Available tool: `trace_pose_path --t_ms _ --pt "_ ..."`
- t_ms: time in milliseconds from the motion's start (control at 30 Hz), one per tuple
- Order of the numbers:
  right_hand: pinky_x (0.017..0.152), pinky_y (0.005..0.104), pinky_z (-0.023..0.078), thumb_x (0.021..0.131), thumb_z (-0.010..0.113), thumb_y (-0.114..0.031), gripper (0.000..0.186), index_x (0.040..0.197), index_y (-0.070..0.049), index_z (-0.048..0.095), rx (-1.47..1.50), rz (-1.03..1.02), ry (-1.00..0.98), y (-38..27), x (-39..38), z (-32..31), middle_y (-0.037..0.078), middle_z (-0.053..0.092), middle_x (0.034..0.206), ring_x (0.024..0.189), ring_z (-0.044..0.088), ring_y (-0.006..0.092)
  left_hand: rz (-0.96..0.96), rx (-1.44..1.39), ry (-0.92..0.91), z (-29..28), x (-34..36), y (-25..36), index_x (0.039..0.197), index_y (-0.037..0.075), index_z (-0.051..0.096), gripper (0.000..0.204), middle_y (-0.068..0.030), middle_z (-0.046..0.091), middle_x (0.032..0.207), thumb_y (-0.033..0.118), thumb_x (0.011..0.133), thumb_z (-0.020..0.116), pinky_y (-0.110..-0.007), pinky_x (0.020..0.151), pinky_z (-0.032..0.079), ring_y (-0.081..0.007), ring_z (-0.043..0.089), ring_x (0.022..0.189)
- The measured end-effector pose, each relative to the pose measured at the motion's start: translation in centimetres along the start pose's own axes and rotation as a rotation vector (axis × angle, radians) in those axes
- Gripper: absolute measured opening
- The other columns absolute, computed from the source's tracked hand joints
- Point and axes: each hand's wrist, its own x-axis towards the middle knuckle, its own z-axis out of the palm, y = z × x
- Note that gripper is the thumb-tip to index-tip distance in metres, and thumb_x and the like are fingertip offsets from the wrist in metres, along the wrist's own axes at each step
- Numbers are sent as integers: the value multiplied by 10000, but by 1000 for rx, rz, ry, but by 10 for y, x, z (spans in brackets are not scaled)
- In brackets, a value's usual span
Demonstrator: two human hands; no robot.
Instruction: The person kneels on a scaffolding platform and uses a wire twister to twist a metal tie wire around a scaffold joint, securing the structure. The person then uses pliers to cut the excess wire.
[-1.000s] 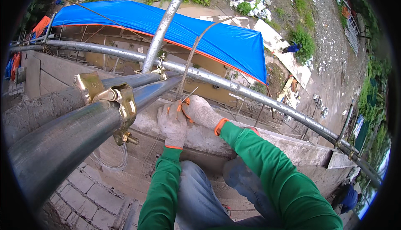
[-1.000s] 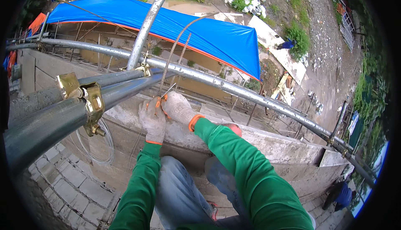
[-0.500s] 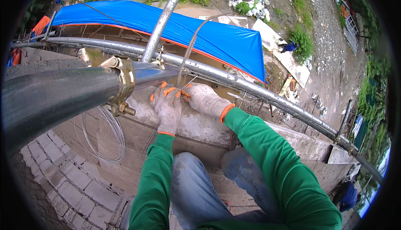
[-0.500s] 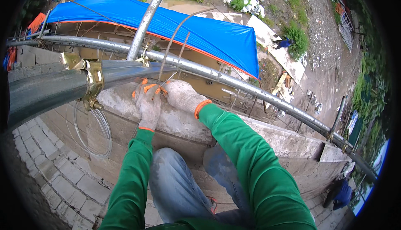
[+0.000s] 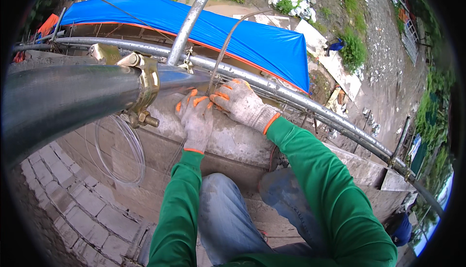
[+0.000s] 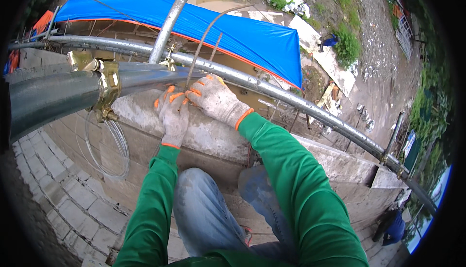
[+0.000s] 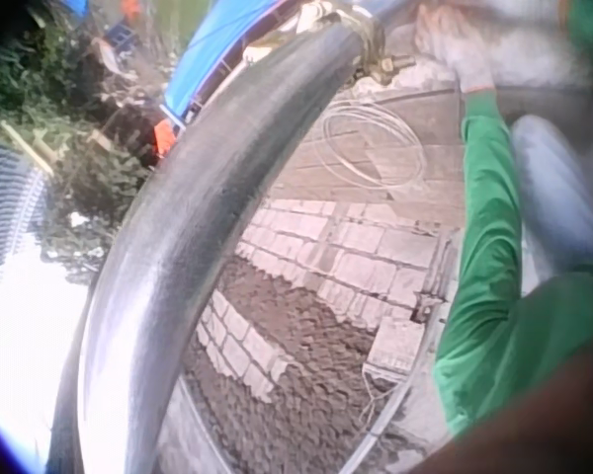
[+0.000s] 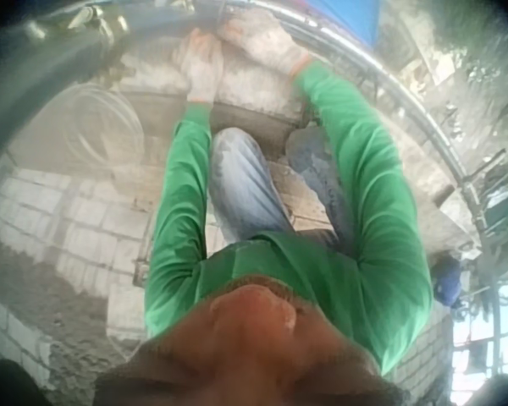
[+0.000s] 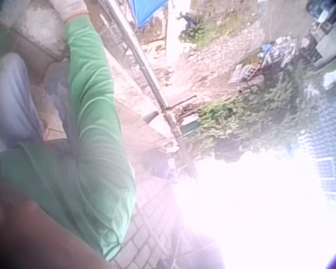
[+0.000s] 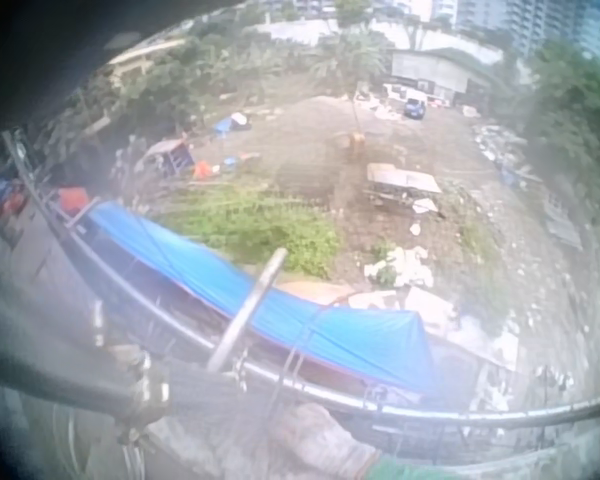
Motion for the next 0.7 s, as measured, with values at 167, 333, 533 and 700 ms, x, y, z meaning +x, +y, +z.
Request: trace_pose_path --t_ms 167,333,533,700 --pt "879 422 504 849 670 -215 267 1082 -95 725 -38 -67 -94 4 2 -4 46 643 992 970 630 247 -16 -29 9 1 -1 -3 969 50 766 179 -165 675 1201 98 801 729 -514 1037 387 -350 573 1233" --pt "848 424 506 857 671 -222 253 1062 -83 726 -61 -104 -129 7 5 -4 52 634 980 939 631 247 -62 -36 -12 -2 -1 2 996 55 773 206 -181 666 1223 118 806 724 -514 1057 377 -359 564 1237" --pt "820 420 505 876 678 -252 265 1079 -88 721 -34 -110 -179 9 7 -7 63 628 964 934 637 259 -63 -4 -33 -1 0 4 1000 63 773 205 -183 653 1250 117 807 725 -515 1051 390 -365 553 1245" --pt "812 427 502 906 668 -299 275 1108 -120 719 3 3 -156 6 -1 2 76 617 941 924 640 273 -32 -87 1 1 -3 -2 1015 72 770 216 -177 653 1245 113 810 716 -518 1057 392 -365 547 1253"
